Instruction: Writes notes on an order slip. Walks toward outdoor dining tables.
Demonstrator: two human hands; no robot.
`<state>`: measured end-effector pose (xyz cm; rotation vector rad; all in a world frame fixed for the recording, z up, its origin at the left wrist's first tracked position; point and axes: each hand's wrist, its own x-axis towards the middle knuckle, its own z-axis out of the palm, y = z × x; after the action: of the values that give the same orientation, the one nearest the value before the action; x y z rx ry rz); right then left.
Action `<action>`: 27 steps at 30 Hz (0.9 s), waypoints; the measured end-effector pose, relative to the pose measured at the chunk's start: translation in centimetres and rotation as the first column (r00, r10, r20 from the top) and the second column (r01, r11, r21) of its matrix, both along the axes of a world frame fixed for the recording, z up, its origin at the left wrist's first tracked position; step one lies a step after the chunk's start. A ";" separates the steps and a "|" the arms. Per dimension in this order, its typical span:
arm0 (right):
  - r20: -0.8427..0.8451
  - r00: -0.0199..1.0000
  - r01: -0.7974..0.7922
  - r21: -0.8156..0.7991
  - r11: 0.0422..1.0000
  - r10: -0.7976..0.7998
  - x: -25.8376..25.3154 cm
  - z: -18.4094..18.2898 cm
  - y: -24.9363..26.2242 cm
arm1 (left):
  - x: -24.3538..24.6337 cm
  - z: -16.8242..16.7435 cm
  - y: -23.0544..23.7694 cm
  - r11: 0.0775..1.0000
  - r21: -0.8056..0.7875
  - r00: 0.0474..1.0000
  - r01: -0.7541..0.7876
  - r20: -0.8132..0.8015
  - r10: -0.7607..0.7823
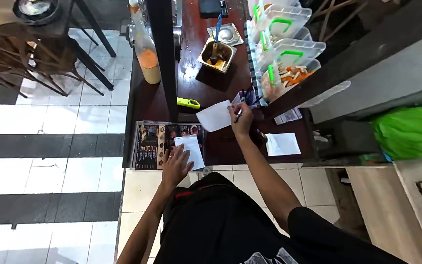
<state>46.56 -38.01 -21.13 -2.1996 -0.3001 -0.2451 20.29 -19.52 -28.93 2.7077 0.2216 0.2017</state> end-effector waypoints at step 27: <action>0.051 0.342 -0.931 -0.118 0.345 0.938 -12.2 -8.9 2.1 | -2.5 2.9 -7.1 -0.434 -0.648 0.216 -0.626 -0.678 0.703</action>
<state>34.37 -35.89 -30.01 -1.6986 -1.6141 0.3201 17.78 -26.60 -26.00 0.7944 1.5730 0.3567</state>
